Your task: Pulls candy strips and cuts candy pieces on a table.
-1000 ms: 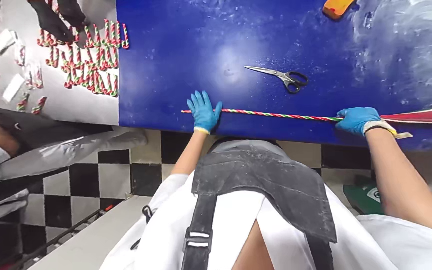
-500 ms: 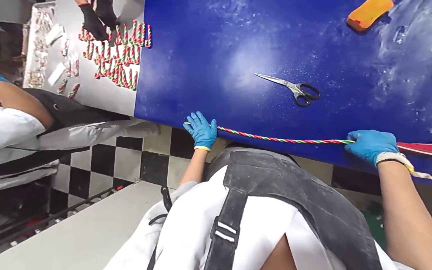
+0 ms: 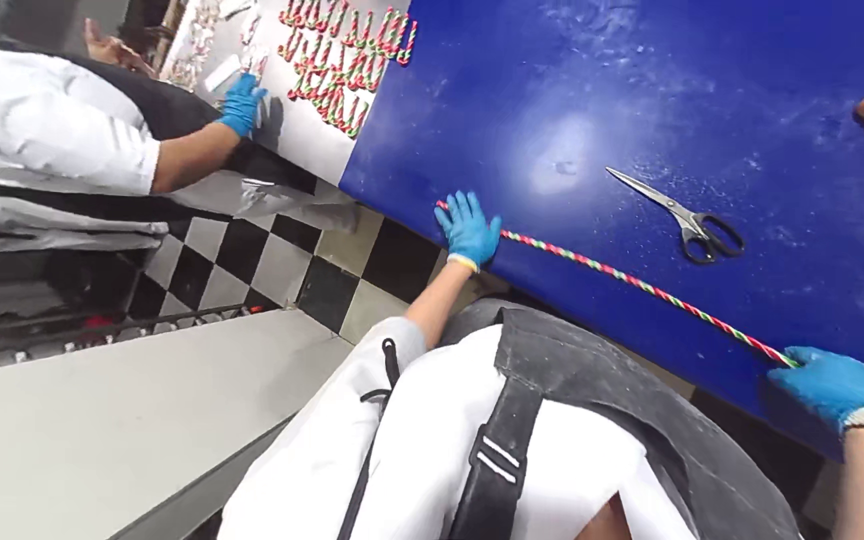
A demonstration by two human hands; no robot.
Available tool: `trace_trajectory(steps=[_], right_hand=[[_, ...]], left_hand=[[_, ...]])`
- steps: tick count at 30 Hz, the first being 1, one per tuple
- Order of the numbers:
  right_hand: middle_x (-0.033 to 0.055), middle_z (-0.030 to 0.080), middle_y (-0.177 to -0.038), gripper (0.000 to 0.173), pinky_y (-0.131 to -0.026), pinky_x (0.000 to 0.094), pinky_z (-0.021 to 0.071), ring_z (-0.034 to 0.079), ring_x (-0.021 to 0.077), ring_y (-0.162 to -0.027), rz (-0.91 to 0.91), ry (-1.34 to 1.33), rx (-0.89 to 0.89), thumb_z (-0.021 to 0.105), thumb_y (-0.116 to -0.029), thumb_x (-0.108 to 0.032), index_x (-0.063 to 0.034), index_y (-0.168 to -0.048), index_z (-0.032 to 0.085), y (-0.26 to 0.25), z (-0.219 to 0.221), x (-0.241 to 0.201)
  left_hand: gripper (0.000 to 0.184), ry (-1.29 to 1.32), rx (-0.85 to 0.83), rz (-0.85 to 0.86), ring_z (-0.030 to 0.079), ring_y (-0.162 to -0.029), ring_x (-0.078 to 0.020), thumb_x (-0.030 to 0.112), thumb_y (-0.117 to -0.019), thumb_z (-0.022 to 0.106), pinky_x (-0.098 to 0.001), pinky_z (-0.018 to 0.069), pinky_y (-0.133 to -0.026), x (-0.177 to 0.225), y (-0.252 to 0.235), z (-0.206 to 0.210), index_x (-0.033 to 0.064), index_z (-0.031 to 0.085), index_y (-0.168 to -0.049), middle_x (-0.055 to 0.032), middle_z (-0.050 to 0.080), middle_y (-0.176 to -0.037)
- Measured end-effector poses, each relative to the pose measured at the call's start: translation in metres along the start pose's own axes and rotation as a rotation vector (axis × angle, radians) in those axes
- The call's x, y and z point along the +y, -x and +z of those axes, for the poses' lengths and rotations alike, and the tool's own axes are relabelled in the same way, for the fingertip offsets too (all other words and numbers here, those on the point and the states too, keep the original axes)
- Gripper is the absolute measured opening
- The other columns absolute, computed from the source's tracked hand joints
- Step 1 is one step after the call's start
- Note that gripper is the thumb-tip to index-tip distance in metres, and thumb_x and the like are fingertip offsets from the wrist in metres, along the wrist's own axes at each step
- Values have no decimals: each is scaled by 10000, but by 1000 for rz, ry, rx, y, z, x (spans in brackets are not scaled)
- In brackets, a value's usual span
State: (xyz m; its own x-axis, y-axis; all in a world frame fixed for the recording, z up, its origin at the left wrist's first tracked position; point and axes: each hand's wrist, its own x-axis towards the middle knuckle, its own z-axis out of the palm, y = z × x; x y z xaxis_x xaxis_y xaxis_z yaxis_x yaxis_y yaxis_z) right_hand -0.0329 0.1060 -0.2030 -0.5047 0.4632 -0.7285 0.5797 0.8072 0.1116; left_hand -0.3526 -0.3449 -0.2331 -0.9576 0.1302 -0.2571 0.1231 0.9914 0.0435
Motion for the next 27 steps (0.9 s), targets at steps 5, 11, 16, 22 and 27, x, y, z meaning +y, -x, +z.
trace_trajectory(steps=[5, 11, 16, 22, 27], right_hand=[[224, 738, -1023, 216, -864, 721, 464, 675, 460, -1025, 25, 19, -25, 782, -863, -297, -137, -1008, 765, -4, 2, 0], [253, 729, -1064, 267, -862, 736, 468, 666, 485, -1057, 65, 28, -44, 779, -877, -295, -116, -1075, 761, -6, 7, -1], [243, 732, -1060, 272, -831, 743, 470, 673, 483, -1048, 113, 68, -14, 766, -864, -317, -129, -1059, 759, -5, 4, -11], [253, 722, -1070, 291, -850, 759, 455, 654, 510, -1059, 105, 36, 23, 725, -873, -317, -115, -1082, 745, 11, 0, -21], [259, 717, -1105, 327, -850, 771, 446, 650, 510, -1080, 140, -11, -3, 728, -880, -343, -131, -1128, 747, 15, -5, -30]], left_hand=[[887, 39, 149, -21, 130, -1573, -452, 661, -998, 328, -676, 32, -1246, -28, -26, 14, 23, 277, -1612, -270, 229, -1671], [1013, 56, 24, 83, 118, -1576, -441, 811, -905, 347, -667, 69, -1247, 39, -148, -19, 143, 202, -1652, -243, 145, -1701], [935, 77, 10, 68, 114, -1579, -435, 722, -959, 369, -737, -4, -1212, -23, -38, -7, 68, 274, -1622, -243, 206, -1687], [844, 132, 84, -24, 134, -1552, -510, 596, -1011, 412, -705, 36, -1228, -71, -53, -33, 0, 301, -1598, -323, 219, -1653], [773, 124, 119, 27, 209, -1542, -488, 576, -1010, 405, -710, 65, -1217, -7, -150, -59, 75, 354, -1596, -277, 282, -1650]])
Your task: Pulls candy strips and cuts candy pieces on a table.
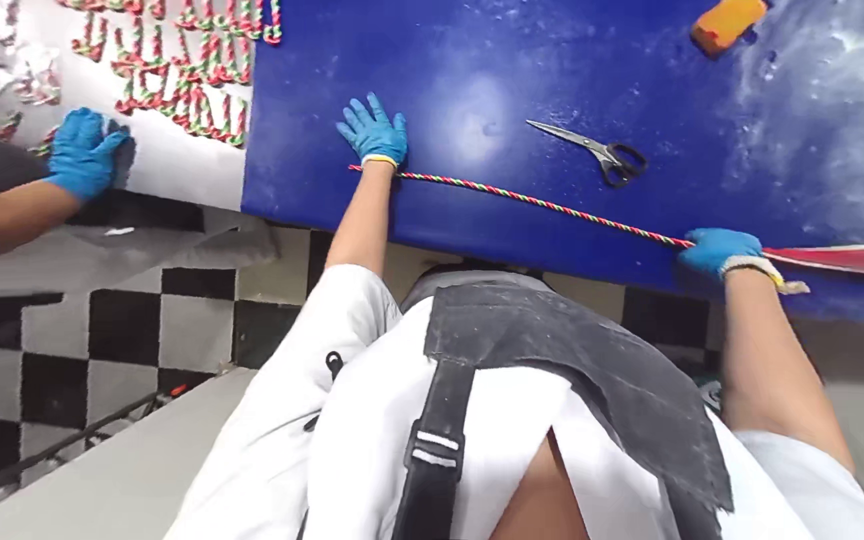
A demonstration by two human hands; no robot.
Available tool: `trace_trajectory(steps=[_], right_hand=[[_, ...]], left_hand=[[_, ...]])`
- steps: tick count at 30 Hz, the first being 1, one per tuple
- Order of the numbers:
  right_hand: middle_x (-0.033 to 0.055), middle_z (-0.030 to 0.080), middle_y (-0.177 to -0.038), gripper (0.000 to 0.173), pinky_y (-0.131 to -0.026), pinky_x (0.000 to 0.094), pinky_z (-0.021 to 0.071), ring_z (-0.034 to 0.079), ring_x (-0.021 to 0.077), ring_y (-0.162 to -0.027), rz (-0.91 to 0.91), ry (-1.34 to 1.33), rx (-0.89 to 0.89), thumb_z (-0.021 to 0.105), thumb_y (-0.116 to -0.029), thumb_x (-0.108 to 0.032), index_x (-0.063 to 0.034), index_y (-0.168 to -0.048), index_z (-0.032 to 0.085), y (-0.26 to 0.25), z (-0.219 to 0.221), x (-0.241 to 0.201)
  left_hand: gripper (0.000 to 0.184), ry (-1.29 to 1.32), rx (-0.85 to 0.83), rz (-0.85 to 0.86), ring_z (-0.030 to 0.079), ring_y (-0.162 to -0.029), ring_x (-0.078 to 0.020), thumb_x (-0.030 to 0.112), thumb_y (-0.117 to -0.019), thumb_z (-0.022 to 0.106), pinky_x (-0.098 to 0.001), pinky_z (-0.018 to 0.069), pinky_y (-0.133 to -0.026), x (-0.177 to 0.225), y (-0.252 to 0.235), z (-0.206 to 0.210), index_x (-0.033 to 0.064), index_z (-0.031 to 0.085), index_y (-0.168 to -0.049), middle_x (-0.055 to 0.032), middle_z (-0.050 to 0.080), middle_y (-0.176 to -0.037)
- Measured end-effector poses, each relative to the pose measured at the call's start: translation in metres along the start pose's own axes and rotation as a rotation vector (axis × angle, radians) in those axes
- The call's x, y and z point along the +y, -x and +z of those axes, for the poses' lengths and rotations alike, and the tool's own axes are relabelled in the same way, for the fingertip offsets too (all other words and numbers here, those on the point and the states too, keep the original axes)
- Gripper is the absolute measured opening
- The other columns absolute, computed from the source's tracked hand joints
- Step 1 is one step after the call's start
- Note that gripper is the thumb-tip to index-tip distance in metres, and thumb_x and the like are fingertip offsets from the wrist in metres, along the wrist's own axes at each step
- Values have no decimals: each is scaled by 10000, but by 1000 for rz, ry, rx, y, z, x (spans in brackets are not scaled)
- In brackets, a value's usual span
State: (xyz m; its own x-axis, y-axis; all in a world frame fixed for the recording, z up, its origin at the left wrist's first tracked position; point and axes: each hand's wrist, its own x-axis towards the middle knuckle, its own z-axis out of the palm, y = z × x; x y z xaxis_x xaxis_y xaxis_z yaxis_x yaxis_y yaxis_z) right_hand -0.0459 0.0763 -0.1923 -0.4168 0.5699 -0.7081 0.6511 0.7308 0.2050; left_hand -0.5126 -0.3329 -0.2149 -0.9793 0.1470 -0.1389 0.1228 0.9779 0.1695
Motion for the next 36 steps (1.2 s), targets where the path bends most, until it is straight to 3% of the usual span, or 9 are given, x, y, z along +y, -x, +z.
trace_trajectory(steps=[4, 8, 12, 16, 18, 19, 22, 27, 36], right_hand=[[226, 731, -1059, 291, -818, 731, 468, 669, 472, -1039, 38, -18, 11, 756, -842, -325, -157, -1081, 765, -4, 0, 1], [227, 727, -1038, 302, -822, 725, 464, 669, 466, -1024, -11, -57, -38, 760, -851, -347, -126, -1057, 752, 0, 0, 3], [258, 660, -1242, 640, -910, 749, 458, 611, 492, -1167, -182, -182, 74, 791, -823, -592, -116, -1240, 695, -1, -36, -14], [263, 550, -1445, 573, -984, 768, 411, 529, 511, -1310, -241, -371, 418, 599, -992, -442, -132, -1469, 528, -18, -69, -93], [310, 568, -1392, 444, -931, 797, 405, 540, 564, -1260, -162, -299, 461, 553, -1021, -306, -80, -1401, 588, -30, -74, -128], [323, 577, -1366, 397, -915, 804, 404, 548, 577, -1232, -104, -252, 462, 572, -1010, -263, -59, -1345, 629, -32, -75, -141], [328, 643, -1233, 329, -874, 785, 447, 610, 558, -1142, 5, -107, 376, 645, -961, -284, -44, -1178, 701, -23, -79, -162], [317, 696, -1124, 414, -875, 758, 465, 651, 541, -1095, 69, 64, 177, 674, -953, -392, -19, -1130, 703, 18, -74, -193], [287, 699, -941, 312, -768, 745, 482, 670, 500, -908, -62, -82, 40, 736, -946, -314, -18, -1041, 718, -35, -82, -160]], left_hand=[[992, -89, -175, 93, 170, -1545, -507, 788, -929, 365, -806, 66, -1159, -4, 59, 13, 73, 294, -1614, -277, 250, -1659], [969, -69, 24, 227, 158, -1553, -498, 754, -957, 345, -724, 36, -1218, -37, 129, 48, 37, 304, -1607, -285, 248, -1659], [1064, -10, 26, 243, 170, -1551, -489, 823, -896, 388, -681, 60, -1244, 7, 49, 45, 32, 302, -1602, -294, 252, -1652], [1021, -20, -85, 222, 173, -1553, -479, 767, -900, 463, -683, 97, -1238, 49, -20, 24, 55, 297, -1612, -284, 237, -1662], [895, -196, -489, 96, 67, -1590, -419, 630, -1027, 399, -627, 74, -1263, 68, 2, -39, 56, 109, -1649, -240, 61, -1713], [857, -223, -555, 65, 53, -1594, -410, 587, -1054, 375, -619, 63, -1265, 62, 18, -50, 41, 84, -1647, -240, 38, -1714], [896, -46, -82, 118, 212, -1551, -454, 646, -966, 424, -687, 22, -1241, -32, 80, 19, -1, 340, -1580, -287, 294, -1640], [988, -143, -70, -2, 122, -1568, -477, 710, -975, 313, -713, -2, -1224, -137, 142, 23, -54, 242, -1598, -317, 205, -1660], [943, -34, -19, 87, 80, -1572, -477, 770, -946, 291, -694, 6, -1234, -81, -33, 27, 152, 207, -1654, -260, 148, -1695]])
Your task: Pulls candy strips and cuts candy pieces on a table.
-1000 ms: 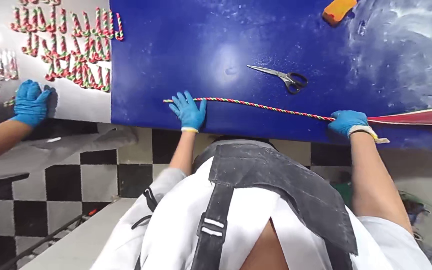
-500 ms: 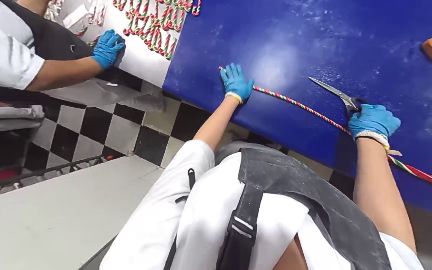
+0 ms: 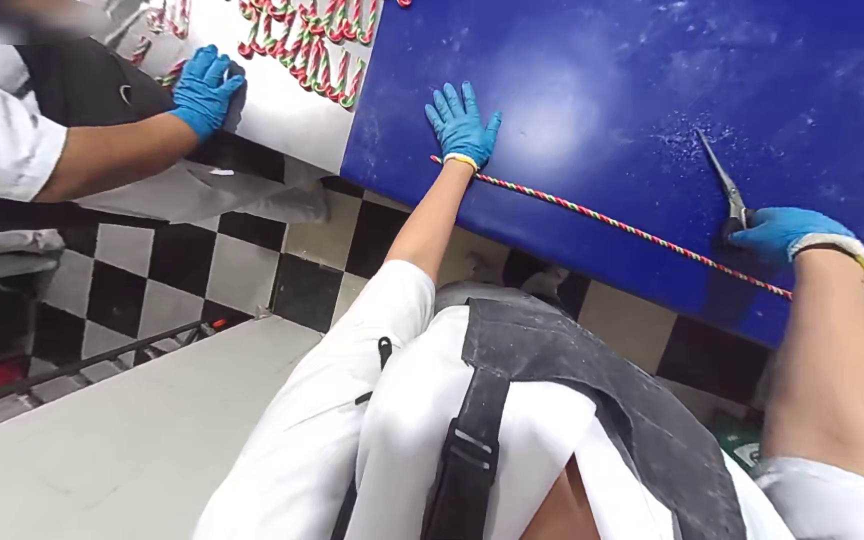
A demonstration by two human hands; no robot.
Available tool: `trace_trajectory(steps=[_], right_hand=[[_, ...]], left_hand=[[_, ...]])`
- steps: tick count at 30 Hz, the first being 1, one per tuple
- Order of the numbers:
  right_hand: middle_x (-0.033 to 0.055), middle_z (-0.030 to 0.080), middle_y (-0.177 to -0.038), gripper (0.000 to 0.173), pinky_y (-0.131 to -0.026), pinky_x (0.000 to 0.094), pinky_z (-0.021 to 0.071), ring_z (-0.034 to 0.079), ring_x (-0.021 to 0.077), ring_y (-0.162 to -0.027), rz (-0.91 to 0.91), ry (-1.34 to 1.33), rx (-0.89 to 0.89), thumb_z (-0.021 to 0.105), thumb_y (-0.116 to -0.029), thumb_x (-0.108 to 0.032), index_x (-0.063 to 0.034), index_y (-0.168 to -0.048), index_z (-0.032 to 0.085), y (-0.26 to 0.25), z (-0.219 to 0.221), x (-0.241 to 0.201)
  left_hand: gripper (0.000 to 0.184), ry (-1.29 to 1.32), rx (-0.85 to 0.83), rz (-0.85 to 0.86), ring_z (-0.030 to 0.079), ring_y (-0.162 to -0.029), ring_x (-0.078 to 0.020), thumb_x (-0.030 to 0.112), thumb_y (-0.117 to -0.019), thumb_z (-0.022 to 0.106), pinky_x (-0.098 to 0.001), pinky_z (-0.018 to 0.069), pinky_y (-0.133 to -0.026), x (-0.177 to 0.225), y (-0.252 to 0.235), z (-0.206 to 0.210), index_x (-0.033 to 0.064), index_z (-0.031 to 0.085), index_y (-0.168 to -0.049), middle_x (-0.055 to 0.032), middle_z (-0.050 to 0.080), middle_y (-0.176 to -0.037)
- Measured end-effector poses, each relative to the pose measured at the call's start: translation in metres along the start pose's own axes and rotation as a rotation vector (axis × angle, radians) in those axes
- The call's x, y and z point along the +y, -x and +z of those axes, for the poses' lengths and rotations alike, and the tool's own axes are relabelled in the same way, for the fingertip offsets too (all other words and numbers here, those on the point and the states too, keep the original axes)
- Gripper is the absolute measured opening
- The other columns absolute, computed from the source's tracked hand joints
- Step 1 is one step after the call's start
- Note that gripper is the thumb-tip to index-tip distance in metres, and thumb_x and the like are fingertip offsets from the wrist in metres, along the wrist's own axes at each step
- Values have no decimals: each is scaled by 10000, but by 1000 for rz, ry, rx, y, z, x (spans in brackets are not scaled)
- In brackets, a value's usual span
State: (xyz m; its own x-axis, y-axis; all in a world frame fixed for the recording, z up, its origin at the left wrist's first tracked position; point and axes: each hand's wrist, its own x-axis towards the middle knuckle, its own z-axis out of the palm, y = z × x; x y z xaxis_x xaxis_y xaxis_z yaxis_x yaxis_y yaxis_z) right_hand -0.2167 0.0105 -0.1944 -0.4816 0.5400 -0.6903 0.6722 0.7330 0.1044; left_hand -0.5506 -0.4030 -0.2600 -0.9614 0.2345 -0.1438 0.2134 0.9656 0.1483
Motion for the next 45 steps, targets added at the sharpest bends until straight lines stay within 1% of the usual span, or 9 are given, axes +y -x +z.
trace_trajectory(steps=[3, 7, 13, 20, 25, 30, 36, 40, 45], right_hand=[[282, 683, -1065, 312, -817, 698, 511, 663, 453, -923, -31, -497, 43, 654, -994, -220, -11, -1225, 662, 44, 17, -14], [85, 728, -1090, 375, -784, 447, 615, 712, 202, -901, -349, -822, -70, 671, -958, -306, -98, -1270, 650, 127, 91, -91], [-50, 663, -1046, 490, -820, 225, 540, 620, 13, -896, -611, -1012, -734, 465, -1054, -462, -115, -1395, 524, 172, 152, -219], [39, 686, -873, 423, -551, 258, 537, 651, 129, -673, -358, -1483, -695, 439, -1091, -462, -80, -1219, 570, 159, 156, -328], [4, 675, -783, 305, -485, 235, 510, 620, 93, -580, -399, -1391, -560, 507, -1087, -363, -77, -1075, 615, 156, 154, -310], [-19, 664, -1071, 435, -853, 234, 543, 626, 16, -925, -648, -1014, -585, 524, -1032, -329, -86, -1392, 506, 177, 165, -205], [-84, 690, -962, 867, -717, 204, 545, 641, 17, -813, -440, -1195, -737, 636, -790, -816, -156, -1345, 553, 182, 180, -125], [-11, 718, -1024, 870, -724, 253, 569, 674, 84, -847, -477, -1317, -700, 499, -879, -813, -111, -1392, 516, 165, 171, -161], [17, 703, -773, 337, -519, 247, 534, 653, 108, -604, -319, -1490, -520, 439, -1110, -341, -65, -1073, 630, 153, 166, -209]], left_hand=[[713, 202, -148, 113, 140, -1584, -391, 637, -1042, 272, -660, 56, -1253, -24, -10, -23, 208, 386, -1599, -176, 250, -1692], [502, 305, -348, 555, 497, -1399, -312, 551, -1021, 497, -579, 369, -1163, -67, 23, -50, 181, 710, -1285, -119, 601, -1438], [245, 157, -260, 752, 362, -1505, -358, 307, -983, 642, -582, 220, -1252, -61, 77, -32, 124, 746, -1108, -143, 514, -1535], [248, 216, -265, 753, 411, -1481, -293, 299, -1001, 596, -510, 256, -1253, -68, 69, -33, 123, 738, -1102, -102, 567, -1485], [272, 178, -281, 720, 404, -1485, -291, 319, -996, 603, -517, 253, -1252, -70, 66, -32, 114, 731, -1120, -111, 556, -1492], [644, 162, -269, 749, 411, -1469, -343, 594, -874, 692, -567, 272, -1233, -31, 79, -33, 196, 639, -1377, -148, 508, -1531], [301, 209, -287, 917, 374, -1503, -344, 346, -975, 630, -577, 218, -1258, 53, 112, 1, 139, 731, -1170, -113, 542, -1518], [283, 224, -330, 916, 386, -1495, -337, 334, -983, 629, -551, 238, -1257, 56, 110, -4, 117, 742, -1127, -112, 570, -1485], [253, 173, -258, 885, 416, -1468, -342, 310, -987, 634, -549, 286, -1234, 54, 111, -10, 117, 740, -1112, -111, 580, -1465]])
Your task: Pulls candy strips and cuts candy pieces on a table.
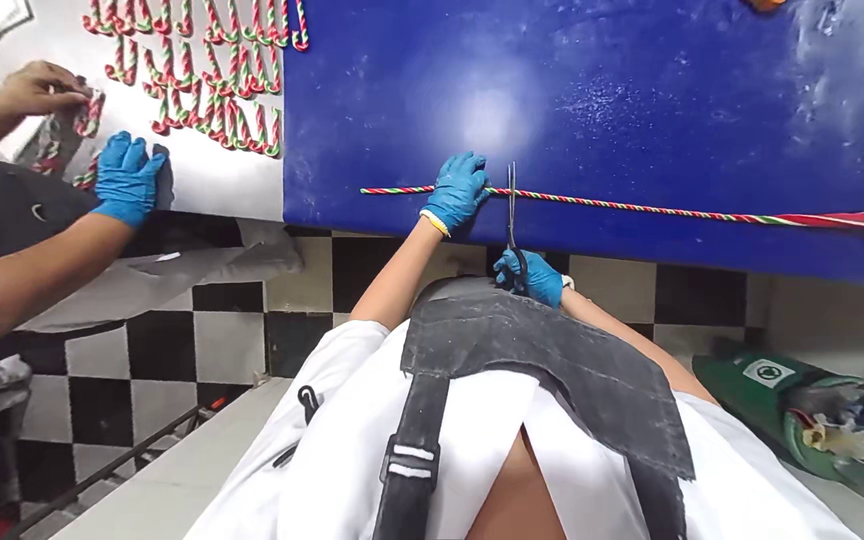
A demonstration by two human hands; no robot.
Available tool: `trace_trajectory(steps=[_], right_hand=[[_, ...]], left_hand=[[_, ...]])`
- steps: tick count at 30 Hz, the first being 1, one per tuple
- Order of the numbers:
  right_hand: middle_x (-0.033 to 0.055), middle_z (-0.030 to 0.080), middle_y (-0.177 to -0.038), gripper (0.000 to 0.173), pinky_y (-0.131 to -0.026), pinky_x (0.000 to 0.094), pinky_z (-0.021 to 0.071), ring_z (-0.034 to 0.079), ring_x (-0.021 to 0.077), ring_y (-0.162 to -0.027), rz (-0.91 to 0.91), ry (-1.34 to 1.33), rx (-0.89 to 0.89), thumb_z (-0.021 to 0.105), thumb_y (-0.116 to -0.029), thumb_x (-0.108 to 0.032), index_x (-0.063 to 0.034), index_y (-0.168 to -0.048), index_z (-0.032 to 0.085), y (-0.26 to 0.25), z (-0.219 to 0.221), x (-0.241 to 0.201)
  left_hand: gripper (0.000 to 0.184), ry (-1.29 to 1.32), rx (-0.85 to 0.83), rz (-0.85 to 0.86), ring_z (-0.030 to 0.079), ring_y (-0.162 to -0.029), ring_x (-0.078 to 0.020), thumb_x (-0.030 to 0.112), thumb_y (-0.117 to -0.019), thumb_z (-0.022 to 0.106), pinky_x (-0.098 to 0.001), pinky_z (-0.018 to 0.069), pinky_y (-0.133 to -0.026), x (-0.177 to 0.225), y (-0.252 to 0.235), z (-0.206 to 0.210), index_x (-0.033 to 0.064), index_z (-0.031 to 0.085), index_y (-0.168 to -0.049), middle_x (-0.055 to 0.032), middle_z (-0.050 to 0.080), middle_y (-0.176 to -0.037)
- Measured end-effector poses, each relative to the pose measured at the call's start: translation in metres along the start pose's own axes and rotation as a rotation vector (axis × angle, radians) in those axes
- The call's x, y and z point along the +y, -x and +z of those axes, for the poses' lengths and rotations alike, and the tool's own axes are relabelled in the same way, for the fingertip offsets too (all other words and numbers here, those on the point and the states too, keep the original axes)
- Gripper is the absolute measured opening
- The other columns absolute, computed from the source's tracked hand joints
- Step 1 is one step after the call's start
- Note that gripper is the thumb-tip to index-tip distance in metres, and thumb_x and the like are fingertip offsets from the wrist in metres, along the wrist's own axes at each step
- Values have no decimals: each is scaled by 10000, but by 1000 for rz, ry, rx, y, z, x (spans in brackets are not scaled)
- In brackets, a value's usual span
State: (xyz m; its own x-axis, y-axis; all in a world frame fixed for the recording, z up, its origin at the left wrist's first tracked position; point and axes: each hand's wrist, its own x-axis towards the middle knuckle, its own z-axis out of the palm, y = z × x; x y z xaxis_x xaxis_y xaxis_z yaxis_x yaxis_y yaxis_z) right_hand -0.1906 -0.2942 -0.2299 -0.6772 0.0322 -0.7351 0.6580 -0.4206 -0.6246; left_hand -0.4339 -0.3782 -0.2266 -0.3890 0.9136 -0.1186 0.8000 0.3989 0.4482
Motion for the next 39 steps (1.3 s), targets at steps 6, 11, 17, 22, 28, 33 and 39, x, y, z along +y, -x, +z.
trace_trajectory(steps=[6, 11, 17, 22, 28, 33, 39], right_hand=[[-21, 704, -936, 304, -813, 293, 565, 656, 43, -842, -97, 537, -113, 542, -1043, -350, -106, -1163, 679, 64, -91, 12], [-25, 625, -1004, 417, -796, 210, 518, 583, -6, -853, 168, 523, -265, 567, -1000, -264, -81, -1372, 519, 139, -181, 19], [-45, 648, -964, 443, -769, 251, 535, 605, 29, -830, 64, 400, -218, 434, -1054, -449, -132, -1314, 600, 100, -186, 19], [-57, 640, -725, 403, -604, 252, 531, 603, 43, -620, -26, 399, -96, 471, -1071, -433, -100, -945, 662, 66, -167, 7], [-16, 657, -922, 355, -792, 283, 544, 616, 48, -824, 49, 569, -235, 519, -1029, -375, -89, -1204, 637, 144, -251, 16], [37, 653, -1069, 444, -848, 323, 527, 611, 93, -923, 276, 585, -230, 592, -1009, -316, -101, -1391, 523, 207, -316, 40], [-50, 703, -925, 553, -705, 238, 551, 645, 49, -790, 57, 223, -197, 436, -1013, -565, -112, -1267, 626, 154, -309, 35]], left_hand=[[578, -37, 7, -115, 369, -1493, -350, 560, -929, 636, -564, 253, -1245, 16, -11, 3, 176, 639, -1361, -151, 487, -1544], [511, -32, -18, 51, 351, -1506, -369, 539, -896, 696, -605, 197, -1256, 92, -53, 39, 216, 695, -1292, -132, 493, -1553], [237, -34, -6, 93, 349, -1509, -367, 348, -965, 653, -583, 187, -1267, 115, -71, 55, 151, 762, -1040, -97, 567, -1489], [238, -61, 6, 30, 351, -1507, -372, 349, -965, 649, -592, 192, -1261, 109, -68, 53, 146, 754, -1033, -109, 556, -1497], [574, -59, -73, -7, 333, -1513, -369, 616, -883, 664, -586, 185, -1263, 142, -89, 50, 210, 692, -1288, -128, 492, -1551], [438, -37, -73, 175, 344, -1509, -384, 485, -904, 700, -606, 191, -1256, 218, -131, 98, 191, 719, -1228, -133, 506, -1543], [244, 0, -74, 247, 378, -1493, -387, 311, -980, 638, -577, 202, -1266, 239, -141, 103, 105, 759, -1028, -123, 599, -1450]])
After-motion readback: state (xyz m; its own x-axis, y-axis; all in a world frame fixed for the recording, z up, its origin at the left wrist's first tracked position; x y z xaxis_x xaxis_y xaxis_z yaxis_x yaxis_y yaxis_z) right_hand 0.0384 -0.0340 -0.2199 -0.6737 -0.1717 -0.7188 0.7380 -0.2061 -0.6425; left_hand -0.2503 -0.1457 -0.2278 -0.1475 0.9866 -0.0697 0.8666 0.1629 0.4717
